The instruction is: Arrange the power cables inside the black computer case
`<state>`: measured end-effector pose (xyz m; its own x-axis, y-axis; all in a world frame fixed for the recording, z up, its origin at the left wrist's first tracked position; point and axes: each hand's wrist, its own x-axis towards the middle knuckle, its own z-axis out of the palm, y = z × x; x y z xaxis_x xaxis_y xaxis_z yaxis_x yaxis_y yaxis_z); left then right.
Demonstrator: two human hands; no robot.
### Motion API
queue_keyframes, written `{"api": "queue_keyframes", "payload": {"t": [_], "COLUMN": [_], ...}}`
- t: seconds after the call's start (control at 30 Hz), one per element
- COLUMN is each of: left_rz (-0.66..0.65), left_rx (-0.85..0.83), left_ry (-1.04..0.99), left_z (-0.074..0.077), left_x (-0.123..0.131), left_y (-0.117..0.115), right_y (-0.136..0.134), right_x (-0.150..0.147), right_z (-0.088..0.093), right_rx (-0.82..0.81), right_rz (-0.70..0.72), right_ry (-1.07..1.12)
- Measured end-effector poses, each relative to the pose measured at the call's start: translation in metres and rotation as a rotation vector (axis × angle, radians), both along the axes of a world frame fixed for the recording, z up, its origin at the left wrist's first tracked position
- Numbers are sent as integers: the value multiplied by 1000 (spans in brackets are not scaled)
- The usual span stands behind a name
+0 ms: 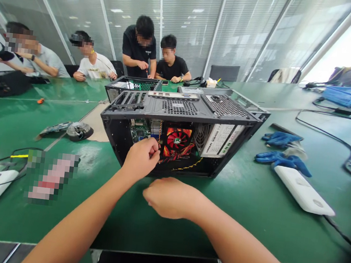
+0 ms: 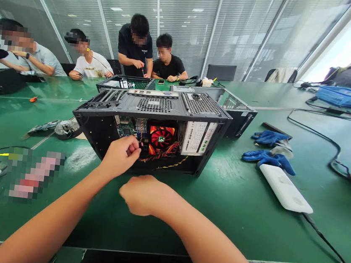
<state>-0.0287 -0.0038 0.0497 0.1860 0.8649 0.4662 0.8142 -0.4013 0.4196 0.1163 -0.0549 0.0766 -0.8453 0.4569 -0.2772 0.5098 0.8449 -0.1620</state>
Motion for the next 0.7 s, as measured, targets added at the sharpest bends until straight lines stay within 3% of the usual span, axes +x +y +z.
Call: {"api": "queue_keyframes", "payload": {"t": [0.13, 0.27, 0.33, 0.47, 0.6, 0.7], "left_rz": [3, 42, 92, 37, -101, -96], "left_rx": [-106, -176, -194, -153, -51, -77], "left_ry": [177, 282, 271, 206, 190, 157], "left_z": [-19, -46, -59, -74, -77, -80], "left_x": [0, 3, 3, -1, -4, -6], "left_y": [-7, -3, 1, 5, 4, 5], "right_y": [18, 41, 51, 61, 62, 60], "right_x": [29, 50, 58, 73, 76, 75], "right_z": [-27, -54, -66, -80, -84, -84], "right_rx": [51, 267, 378, 367, 325, 325], "right_rz": [-259, -643, -763, -843, -866, -878], "right_ry": [89, 93, 56, 12, -6, 5]}}
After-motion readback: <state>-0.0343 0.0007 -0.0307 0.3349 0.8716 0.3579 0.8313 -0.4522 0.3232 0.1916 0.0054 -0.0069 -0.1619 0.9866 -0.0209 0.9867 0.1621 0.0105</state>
